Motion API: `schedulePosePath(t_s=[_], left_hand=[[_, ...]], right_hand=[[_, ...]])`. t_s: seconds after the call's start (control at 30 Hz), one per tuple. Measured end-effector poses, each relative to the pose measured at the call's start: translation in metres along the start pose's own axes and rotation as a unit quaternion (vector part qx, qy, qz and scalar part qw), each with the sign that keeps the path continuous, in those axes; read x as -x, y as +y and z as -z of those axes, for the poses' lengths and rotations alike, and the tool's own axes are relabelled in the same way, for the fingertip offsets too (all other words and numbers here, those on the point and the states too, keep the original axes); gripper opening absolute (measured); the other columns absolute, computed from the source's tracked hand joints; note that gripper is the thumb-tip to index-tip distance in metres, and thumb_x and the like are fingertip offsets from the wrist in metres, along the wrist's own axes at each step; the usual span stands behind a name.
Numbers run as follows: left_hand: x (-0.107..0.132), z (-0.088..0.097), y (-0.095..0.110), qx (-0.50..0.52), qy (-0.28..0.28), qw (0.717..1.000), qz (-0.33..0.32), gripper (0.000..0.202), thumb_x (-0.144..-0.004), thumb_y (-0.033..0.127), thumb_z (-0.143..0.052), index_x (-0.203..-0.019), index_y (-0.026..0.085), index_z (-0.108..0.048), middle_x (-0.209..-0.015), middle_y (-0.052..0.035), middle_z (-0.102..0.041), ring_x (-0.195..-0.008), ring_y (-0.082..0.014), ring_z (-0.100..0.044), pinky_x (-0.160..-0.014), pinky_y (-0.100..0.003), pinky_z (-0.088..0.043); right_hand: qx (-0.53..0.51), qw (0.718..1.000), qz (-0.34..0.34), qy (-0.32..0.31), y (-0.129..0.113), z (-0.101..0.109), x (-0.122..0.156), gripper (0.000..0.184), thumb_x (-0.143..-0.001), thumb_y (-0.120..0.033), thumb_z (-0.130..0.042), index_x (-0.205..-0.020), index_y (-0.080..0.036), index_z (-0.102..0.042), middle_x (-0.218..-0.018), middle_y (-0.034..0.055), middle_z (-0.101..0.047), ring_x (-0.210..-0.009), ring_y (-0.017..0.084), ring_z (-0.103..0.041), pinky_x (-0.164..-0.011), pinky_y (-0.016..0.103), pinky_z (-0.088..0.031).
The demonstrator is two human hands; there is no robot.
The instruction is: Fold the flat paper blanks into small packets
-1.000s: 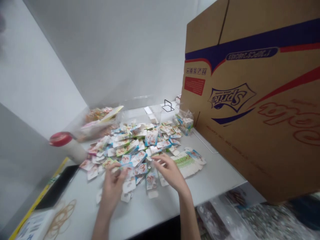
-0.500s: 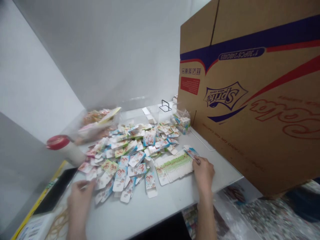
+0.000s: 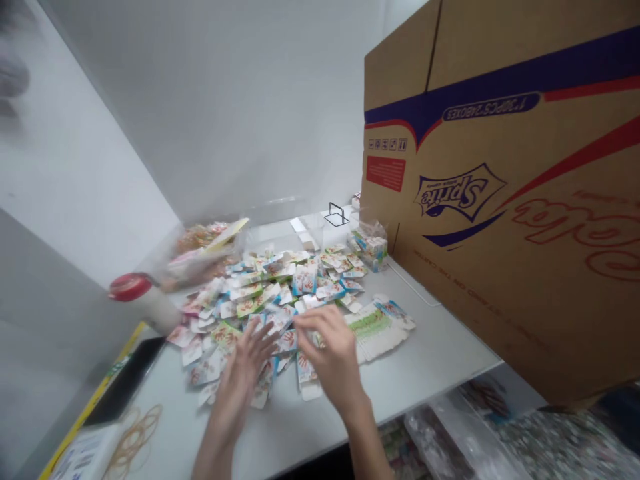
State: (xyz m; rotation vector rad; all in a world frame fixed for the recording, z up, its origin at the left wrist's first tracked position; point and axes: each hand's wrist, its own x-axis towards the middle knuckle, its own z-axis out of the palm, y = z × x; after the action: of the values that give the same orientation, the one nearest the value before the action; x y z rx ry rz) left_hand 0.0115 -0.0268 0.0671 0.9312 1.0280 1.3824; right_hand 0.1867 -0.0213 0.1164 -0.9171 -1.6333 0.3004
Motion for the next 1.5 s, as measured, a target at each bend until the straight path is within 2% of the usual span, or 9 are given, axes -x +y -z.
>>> schedulePosePath(t_s=[0.13,0.23,0.4,0.57,0.93,1.07,1.23,1.37,1.5], left_hand=[[0.010,-0.024,-0.004,0.148,0.004,0.987,0.064,0.067,-0.084,0.065,-0.052,-0.126,0.014,-0.054,-0.132,-0.0162,-0.055,-0.121,-0.0265,-0.054,-0.100,-0.035,-0.045],[0.008,-0.022,-0.002,0.137,0.057,0.987,0.064,0.062,-0.081,0.055,-0.062,-0.128,0.015,-0.054,-0.129,-0.0135,-0.058,-0.122,-0.0261,-0.053,-0.098,-0.033,-0.045],[0.006,-0.009,0.001,0.088,-0.045,0.994,0.047,0.060,-0.082,0.040,-0.067,-0.135,0.017,-0.051,-0.129,-0.0129,-0.058,-0.119,-0.0268,-0.055,-0.099,-0.035,-0.045],[0.007,-0.008,-0.004,0.027,-0.163,0.985,0.038,0.057,-0.082,0.032,-0.069,-0.135,0.021,-0.052,-0.133,-0.0111,-0.055,-0.119,-0.0268,-0.055,-0.098,-0.035,-0.046],[-0.004,-0.007,-0.012,-0.003,-0.177,0.983,0.053,0.048,-0.080,0.036,-0.071,-0.121,0.013,-0.058,-0.119,-0.0131,-0.063,-0.111,-0.0241,-0.059,-0.091,-0.031,-0.048],[-0.005,-0.010,-0.020,-0.031,-0.135,0.986,0.094,0.046,-0.084,0.044,-0.064,-0.113,0.009,-0.059,-0.094,-0.0106,-0.068,-0.079,-0.0182,-0.065,-0.072,-0.028,-0.051],[-0.001,-0.010,-0.015,-0.070,-0.143,0.983,0.091,0.042,-0.088,0.050,-0.056,-0.108,0.013,-0.056,-0.093,-0.0070,-0.065,-0.078,-0.0162,-0.062,-0.073,-0.027,-0.048],[0.000,-0.007,-0.008,-0.171,-0.186,0.967,0.043,0.038,-0.090,0.049,-0.052,-0.098,0.013,-0.058,-0.093,-0.0058,-0.062,-0.085,-0.0165,-0.057,-0.079,-0.026,-0.045],[0.002,-0.013,-0.007,-0.148,-0.171,0.974,0.031,0.037,-0.090,0.045,-0.055,-0.113,0.017,-0.049,-0.091,-0.0029,-0.060,-0.085,-0.0146,-0.057,-0.074,-0.023,-0.044]], right_hand=[[-0.105,0.972,0.012,-0.210,-0.014,-0.018,0.003,0.008,-0.087,-0.023,-0.064,-0.093,-0.022,-0.068,-0.094,0.0037,-0.067,-0.096,0.018,-0.058,-0.089,0.032,-0.043],[-0.140,0.952,-0.036,-0.269,-0.009,-0.017,0.003,0.015,-0.088,-0.031,-0.063,-0.099,-0.023,-0.070,-0.098,0.0036,-0.066,-0.097,0.017,-0.058,-0.088,0.029,-0.044],[-0.117,0.963,-0.119,-0.214,0.009,-0.008,-0.001,0.022,-0.092,-0.035,-0.056,-0.109,-0.027,-0.068,-0.108,0.0062,-0.057,-0.099,0.017,-0.056,-0.076,0.025,-0.046],[-0.148,0.948,-0.146,-0.241,0.022,-0.006,0.002,0.019,-0.090,-0.035,-0.058,-0.104,-0.025,-0.066,-0.111,0.0059,-0.045,-0.082,0.011,-0.053,-0.075,0.024,-0.045],[-0.215,0.927,-0.174,-0.253,0.054,-0.030,0.010,0.028,-0.090,-0.042,-0.058,-0.080,-0.016,-0.056,-0.093,0.0031,-0.044,-0.074,0.010,-0.046,-0.069,0.023,-0.040],[-0.243,0.916,-0.203,-0.246,0.065,-0.033,0.012,0.037,-0.091,-0.045,-0.054,-0.070,-0.014,-0.052,-0.085,0.0034,-0.046,-0.072,0.011,-0.048,-0.064,0.023,-0.040],[-0.275,0.887,-0.277,-0.247,0.076,-0.021,0.013,0.034,-0.093,-0.045,-0.051,-0.092,-0.015,-0.067,-0.082,0.0028,-0.052,-0.062,0.009,-0.050,-0.059,0.023,-0.041],[-0.324,0.871,-0.288,-0.231,0.084,-0.017,0.016,0.024,-0.086,-0.038,-0.064,-0.088,-0.015,-0.070,-0.081,0.0027,-0.053,-0.065,0.008,-0.047,-0.060,0.020,-0.039],[-0.391,0.824,-0.347,-0.216,0.084,-0.021,0.017,0.032,-0.075,-0.031,-0.076,-0.103,-0.021,-0.064,-0.088,0.0013,-0.056,-0.069,0.008,-0.051,-0.057,0.018,-0.040]])
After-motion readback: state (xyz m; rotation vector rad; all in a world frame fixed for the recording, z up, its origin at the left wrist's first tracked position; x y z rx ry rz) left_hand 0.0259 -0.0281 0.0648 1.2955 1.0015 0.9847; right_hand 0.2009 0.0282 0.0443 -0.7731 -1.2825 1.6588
